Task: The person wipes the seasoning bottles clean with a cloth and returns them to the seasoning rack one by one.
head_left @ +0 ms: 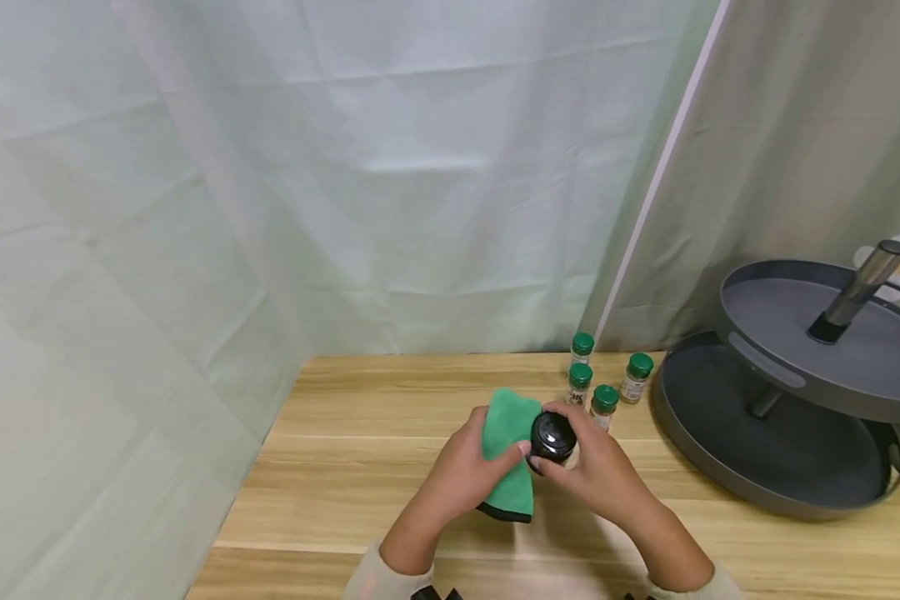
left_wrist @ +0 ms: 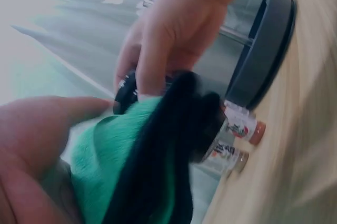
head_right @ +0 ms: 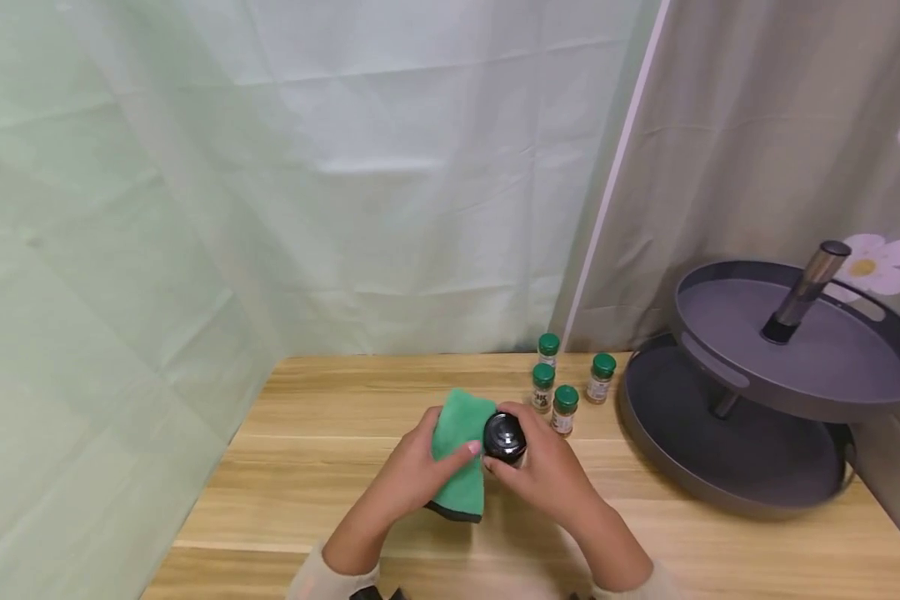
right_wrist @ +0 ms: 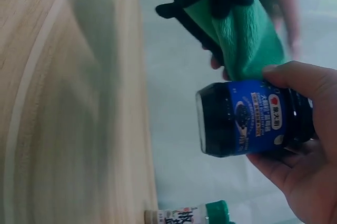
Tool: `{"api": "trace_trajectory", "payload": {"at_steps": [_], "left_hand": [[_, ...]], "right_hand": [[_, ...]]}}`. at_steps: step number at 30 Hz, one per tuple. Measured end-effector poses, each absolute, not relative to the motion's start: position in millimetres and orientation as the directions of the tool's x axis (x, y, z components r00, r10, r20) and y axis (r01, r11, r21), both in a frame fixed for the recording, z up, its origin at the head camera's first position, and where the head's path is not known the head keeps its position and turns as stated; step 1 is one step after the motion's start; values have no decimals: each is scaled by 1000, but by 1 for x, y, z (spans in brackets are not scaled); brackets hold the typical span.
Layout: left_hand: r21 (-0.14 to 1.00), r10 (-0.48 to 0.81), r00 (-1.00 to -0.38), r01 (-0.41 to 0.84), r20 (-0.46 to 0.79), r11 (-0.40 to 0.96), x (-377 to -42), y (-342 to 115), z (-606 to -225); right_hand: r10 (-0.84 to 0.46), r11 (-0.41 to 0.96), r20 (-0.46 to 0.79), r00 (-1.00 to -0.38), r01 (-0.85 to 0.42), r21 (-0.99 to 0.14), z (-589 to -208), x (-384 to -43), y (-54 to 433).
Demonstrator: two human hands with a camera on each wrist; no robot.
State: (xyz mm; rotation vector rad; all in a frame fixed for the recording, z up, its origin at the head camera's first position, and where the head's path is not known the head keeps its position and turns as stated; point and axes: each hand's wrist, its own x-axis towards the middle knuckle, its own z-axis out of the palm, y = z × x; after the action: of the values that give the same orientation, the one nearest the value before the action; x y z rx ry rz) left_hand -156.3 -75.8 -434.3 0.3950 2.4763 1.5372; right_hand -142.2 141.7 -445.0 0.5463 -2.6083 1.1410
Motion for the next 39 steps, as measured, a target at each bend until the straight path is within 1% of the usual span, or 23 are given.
{"api": "trace_trajectory", "payload": {"at_steps": [6, 9, 11, 17, 19, 22, 25, 31, 36, 39], "left_hand": [[923, 295, -954, 153, 45, 353, -153, -77, -430], [939, 291, -956, 129, 32, 319, -155, -78, -429], [960, 309, -951, 98, 12, 263, -158, -79, -430], [999, 405, -913, -34, -43, 30, -166, -80, -437], [998, 439, -897, -62, -55, -2, -166, -78, -439], [998, 481, -876, -66, -48, -21, -166, -76, -443], [998, 488, -872, -65, -48, -18, -165, -73, -446], [999, 462, -886, -39, -20, -30, -163, -67, -451], [994, 359, -933, -19, 22, -111, -163, -63, -452], [987, 307, -951, -32, 18, -156, -163, -61, -451]], "right_hand": [[-165, 607, 409, -897, -420, -675, -448, -145, 143], [-152, 606, 413, -898, -415, -679, -448, -145, 143], [-151, 602, 411, -899, -414, -683, -449, -146, 143], [-148, 579, 414, -898, -418, -700, -451, -147, 141], [-144, 567, 406, -903, -411, -714, -452, -146, 140], [-137, 542, 395, -909, -402, -738, -454, -145, 138], [-142, 520, 399, -906, -411, -749, -456, -145, 137], [-153, 494, 423, -893, -440, -750, -457, -147, 134], [-114, 449, 397, -911, -404, -797, -457, -147, 134], [-94, 394, 371, -924, -377, -838, -459, -148, 135]]}}
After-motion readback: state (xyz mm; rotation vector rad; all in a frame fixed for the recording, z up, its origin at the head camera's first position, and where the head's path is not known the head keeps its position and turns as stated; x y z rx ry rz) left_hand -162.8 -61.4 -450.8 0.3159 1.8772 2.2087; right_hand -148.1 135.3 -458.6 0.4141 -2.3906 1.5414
